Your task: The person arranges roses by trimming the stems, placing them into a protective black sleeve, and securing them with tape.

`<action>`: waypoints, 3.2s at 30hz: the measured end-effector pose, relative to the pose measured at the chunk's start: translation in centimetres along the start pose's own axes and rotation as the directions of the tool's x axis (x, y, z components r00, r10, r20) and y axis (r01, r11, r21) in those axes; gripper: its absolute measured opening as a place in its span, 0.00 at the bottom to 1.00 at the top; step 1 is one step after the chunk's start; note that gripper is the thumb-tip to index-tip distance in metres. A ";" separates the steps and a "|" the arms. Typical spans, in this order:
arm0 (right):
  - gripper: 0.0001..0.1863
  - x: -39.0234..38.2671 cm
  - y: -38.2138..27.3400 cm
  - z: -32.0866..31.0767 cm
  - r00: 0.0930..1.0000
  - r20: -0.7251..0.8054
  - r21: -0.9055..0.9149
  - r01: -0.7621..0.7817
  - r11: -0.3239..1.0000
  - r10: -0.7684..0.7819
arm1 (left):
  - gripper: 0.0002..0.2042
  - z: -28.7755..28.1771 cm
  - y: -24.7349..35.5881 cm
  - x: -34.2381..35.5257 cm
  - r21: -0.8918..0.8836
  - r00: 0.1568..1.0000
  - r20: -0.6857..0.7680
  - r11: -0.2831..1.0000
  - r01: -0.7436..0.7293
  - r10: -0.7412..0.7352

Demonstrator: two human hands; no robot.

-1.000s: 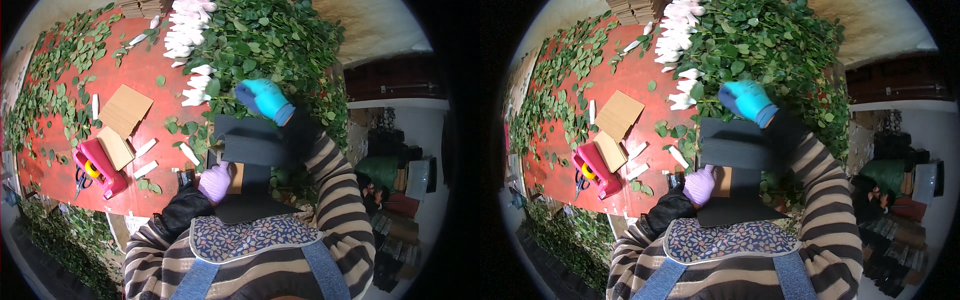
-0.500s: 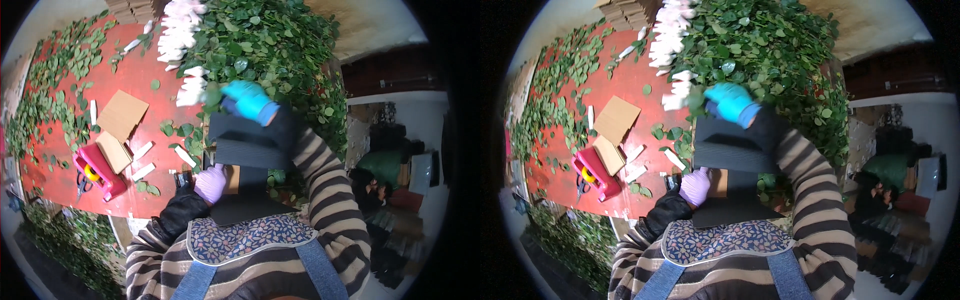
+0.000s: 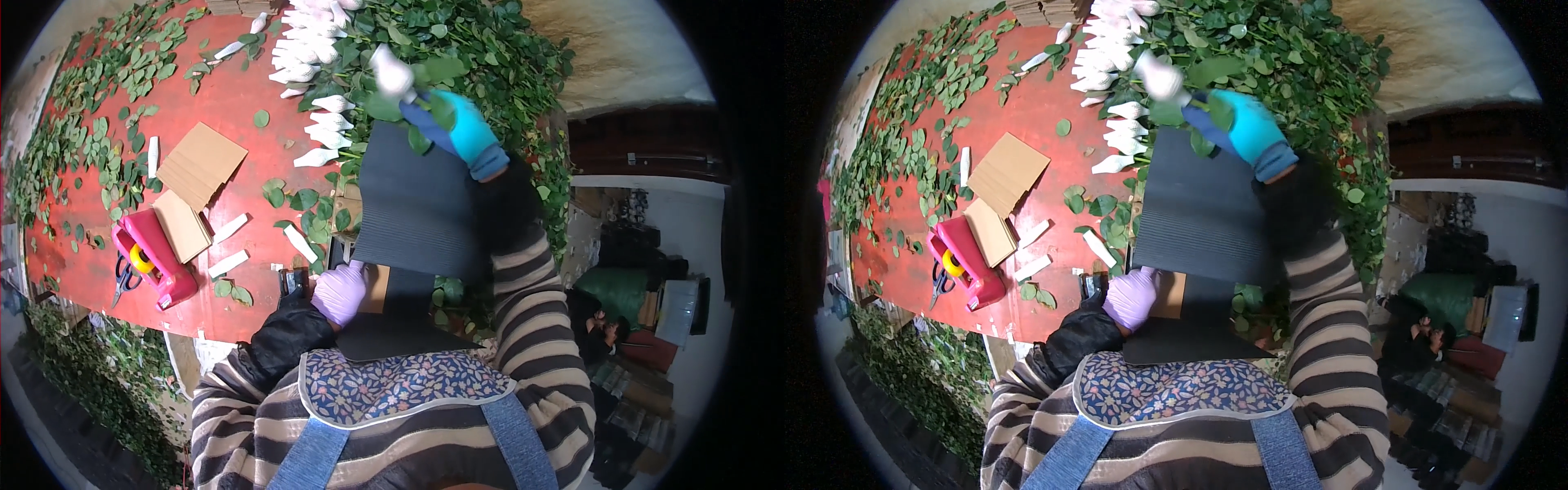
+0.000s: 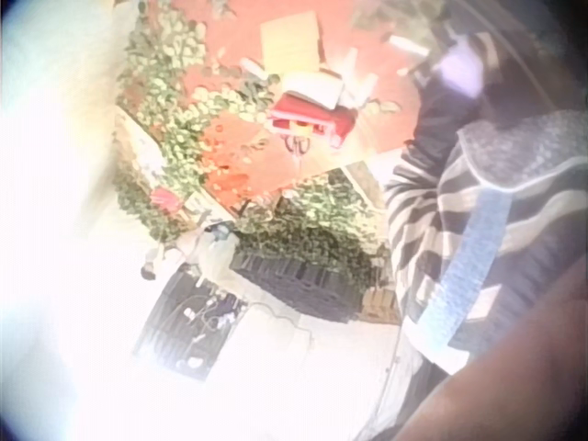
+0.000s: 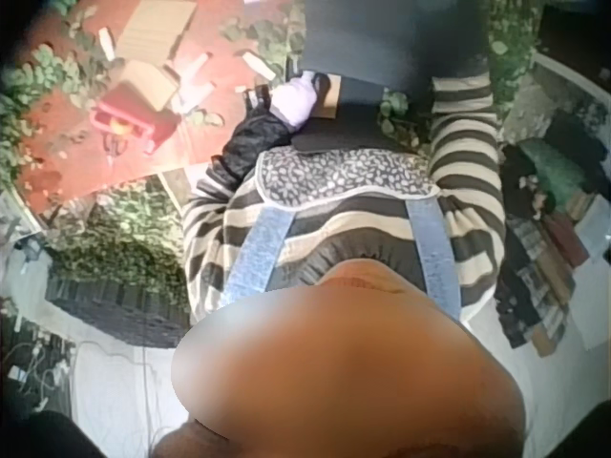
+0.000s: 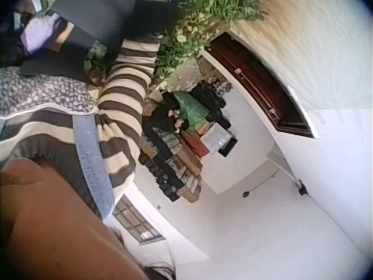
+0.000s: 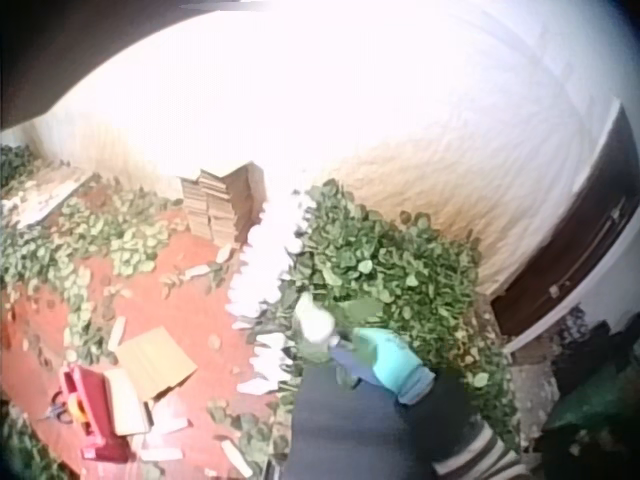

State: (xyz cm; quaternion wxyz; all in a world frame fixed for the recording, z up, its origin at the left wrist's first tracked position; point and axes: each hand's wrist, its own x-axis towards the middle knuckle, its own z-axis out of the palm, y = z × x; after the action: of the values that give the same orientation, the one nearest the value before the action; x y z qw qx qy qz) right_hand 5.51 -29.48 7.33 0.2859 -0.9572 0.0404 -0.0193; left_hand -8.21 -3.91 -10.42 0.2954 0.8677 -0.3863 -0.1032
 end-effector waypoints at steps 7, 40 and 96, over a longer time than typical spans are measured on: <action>0.17 -6.6 2.9 11.0 0.784 0.620 -0.562 0.435 0.703 0.010 | 0.09 1.0 -1.7 -0.9 0.023 0.960 0.114 0.965 -0.262 0.257; 0.36 1.7 7.7 10.5 0.952 0.282 -0.554 0.059 0.830 0.121 | 0.09 -2.1 -0.6 -0.5 -0.060 0.953 0.200 0.974 -0.219 0.227; 0.20 -9.9 5.0 2.2 0.924 -0.075 -0.432 0.309 0.848 -0.375 | 0.08 -10.4 -5.2 2.0 -0.234 0.964 -0.215 0.950 -0.208 0.158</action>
State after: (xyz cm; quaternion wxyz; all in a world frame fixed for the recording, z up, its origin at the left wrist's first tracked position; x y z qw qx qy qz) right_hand -4.57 -31.54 2.59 0.0657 -0.9828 -0.1055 -0.1362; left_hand 0.61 1.88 -5.06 0.4489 0.7887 -0.4183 -0.0392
